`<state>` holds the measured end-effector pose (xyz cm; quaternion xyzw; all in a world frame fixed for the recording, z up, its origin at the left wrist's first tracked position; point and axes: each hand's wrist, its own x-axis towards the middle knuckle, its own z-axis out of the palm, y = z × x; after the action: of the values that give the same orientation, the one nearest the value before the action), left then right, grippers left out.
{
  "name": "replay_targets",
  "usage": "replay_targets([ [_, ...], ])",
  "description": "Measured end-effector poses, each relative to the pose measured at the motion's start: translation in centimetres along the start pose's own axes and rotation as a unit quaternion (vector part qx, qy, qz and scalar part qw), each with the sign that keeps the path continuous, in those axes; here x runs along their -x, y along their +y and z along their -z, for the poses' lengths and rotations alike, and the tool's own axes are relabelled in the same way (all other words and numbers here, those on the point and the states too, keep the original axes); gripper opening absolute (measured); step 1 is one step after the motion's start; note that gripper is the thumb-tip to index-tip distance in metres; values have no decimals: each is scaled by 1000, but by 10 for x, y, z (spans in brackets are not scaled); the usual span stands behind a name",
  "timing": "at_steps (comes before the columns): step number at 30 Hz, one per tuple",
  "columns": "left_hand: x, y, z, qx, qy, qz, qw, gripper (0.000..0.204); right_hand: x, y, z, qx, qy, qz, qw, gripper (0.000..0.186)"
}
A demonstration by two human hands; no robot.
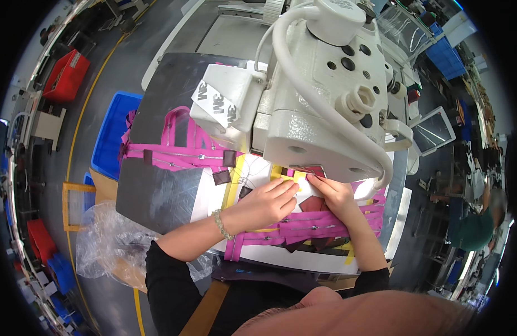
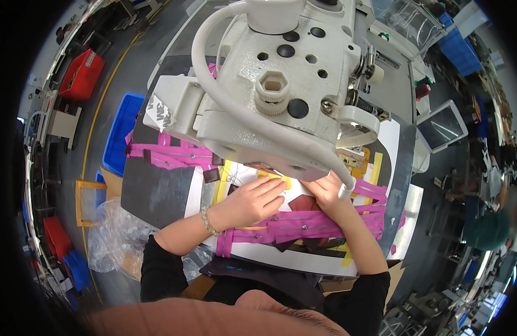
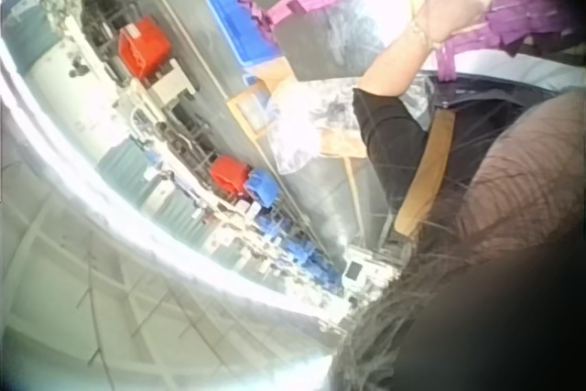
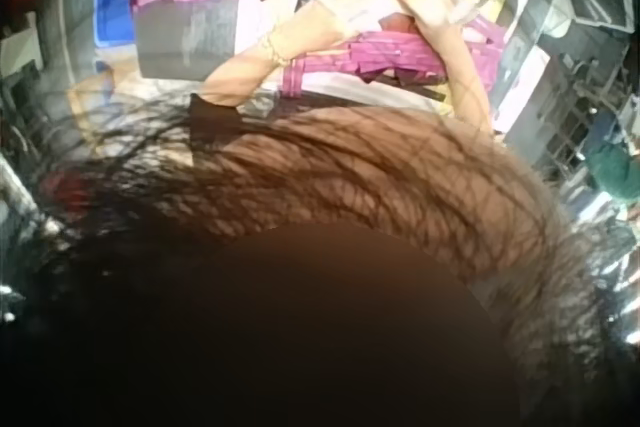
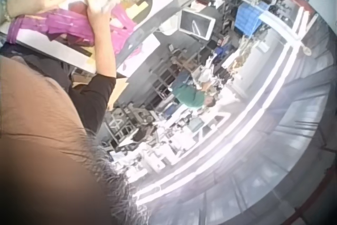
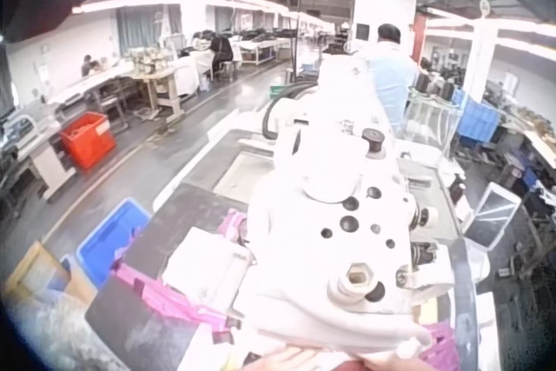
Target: Sewing and assembling straps for leather goods using an industrial sewing machine.
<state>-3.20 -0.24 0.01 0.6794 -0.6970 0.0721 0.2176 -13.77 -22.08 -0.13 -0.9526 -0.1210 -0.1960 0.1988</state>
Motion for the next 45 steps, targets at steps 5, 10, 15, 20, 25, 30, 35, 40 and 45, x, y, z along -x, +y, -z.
replay_targets([
  [5, -1, -1, 1, 10, 14, 1, 1000, 21, 5, 0, 2, 5, -28, -26, 999, 40],
  [10, -3, 0, 0, 37, 40, 1, 999, 18, 18, 3, -6, -12, -36, -82, 996, 44],
  [15, -2, 1, -1, 37, 43, 5, 998, 18, 20, 5, -6, 1, -28, -56, 998, 42],
  [20, -1, 2, -1, 43, 32, 10, 999, 19, 15, 0, 0, 34, -42, -48, 997, 42],
  [25, -2, 1, 1, 37, 28, 10, 999, 19, 12, -3, 5, 41, -59, -74, 995, 43],
  [30, -1, 1, 3, 59, 8, 19, 998, 20, 27, 5, 0, 51, -65, -76, 994, 44],
  [35, 0, 1, 3, 72, 29, 24, 997, 21, 26, 5, 2, 16, -72, -37, 997, 43],
  [40, -3, 1, 11, 59, 6, 12, 998, 20, 13, 5, 5, -44, -45, -26, 998, 39],
  [45, 0, 2, 4, 76, -40, 11, 996, 20, -1, 3, 11, -92, -6, -16, 996, 35],
])
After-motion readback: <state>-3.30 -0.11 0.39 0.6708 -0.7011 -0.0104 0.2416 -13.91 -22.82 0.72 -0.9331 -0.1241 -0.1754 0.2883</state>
